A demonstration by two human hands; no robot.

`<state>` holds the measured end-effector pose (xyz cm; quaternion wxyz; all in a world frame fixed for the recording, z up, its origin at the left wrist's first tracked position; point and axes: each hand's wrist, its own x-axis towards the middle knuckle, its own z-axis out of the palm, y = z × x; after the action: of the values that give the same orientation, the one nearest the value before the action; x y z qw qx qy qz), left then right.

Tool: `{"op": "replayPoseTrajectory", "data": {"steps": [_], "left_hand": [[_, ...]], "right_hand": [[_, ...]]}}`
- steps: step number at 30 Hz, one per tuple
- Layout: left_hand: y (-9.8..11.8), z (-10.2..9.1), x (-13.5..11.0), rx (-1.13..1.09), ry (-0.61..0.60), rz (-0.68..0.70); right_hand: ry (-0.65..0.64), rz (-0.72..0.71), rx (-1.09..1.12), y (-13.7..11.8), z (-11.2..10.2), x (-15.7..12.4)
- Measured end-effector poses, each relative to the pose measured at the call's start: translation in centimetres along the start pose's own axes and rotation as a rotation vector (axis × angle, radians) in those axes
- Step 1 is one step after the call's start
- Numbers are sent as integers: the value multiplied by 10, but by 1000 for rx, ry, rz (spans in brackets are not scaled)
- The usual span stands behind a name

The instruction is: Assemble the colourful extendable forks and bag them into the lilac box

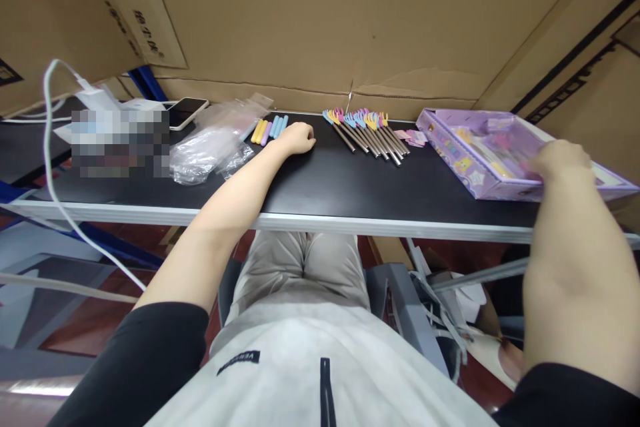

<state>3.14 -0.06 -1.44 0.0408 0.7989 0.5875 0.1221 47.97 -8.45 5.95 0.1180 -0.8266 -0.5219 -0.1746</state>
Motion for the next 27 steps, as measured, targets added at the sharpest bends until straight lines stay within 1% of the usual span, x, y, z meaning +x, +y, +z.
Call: {"op": "replayPoseTrajectory", "data": {"steps": [3, 6, 8, 9, 10, 11, 13, 15, 16, 17, 19, 21, 23, 25, 27], "left_hand": [[0, 0, 0, 14, -3, 11], [0, 0, 0, 37, -9, 19], [0, -1, 0, 50, -19, 25], [-1, -1, 0, 58, -25, 29], [-1, -1, 0, 65, -32, 34], [-1, -1, 0, 70, -40, 38], [-3, -2, 0, 70, -50, 44], [-5, -2, 1, 58, -55, 45], [-6, -1, 2, 51, -57, 46], [-7, -1, 2, 46, -58, 48], [-9, 0, 3, 48, -57, 57], [-8, 0, 3, 63, -57, 63], [-6, -1, 1, 101, -48, 45], [-5, -4, -2, 151, -13, -17], [-6, -7, -5, 184, 30, -120]], "right_hand": [[11, 10, -36, -12, -4, 0], [-24, 58, -53, -28, -6, 12], [-75, 99, -46, -45, -10, 20], [-71, 85, -34, -56, -13, 22], [-49, 41, -11, -69, -16, 22], [-5, -37, 25, -83, -20, 19], [33, -164, 121, -116, -28, 8], [26, -255, 209, -150, -37, -6], [-8, -297, 238, -167, -40, -13], [-15, -339, 270, -182, -42, -19], [-39, -409, 317, -209, -43, -27], [-66, -465, 357, -230, -34, -32], [-108, -497, 381, -244, -16, -35], [-109, -497, 389, -251, 7, -39], [-160, -553, 374, -253, 29, -42]]}}
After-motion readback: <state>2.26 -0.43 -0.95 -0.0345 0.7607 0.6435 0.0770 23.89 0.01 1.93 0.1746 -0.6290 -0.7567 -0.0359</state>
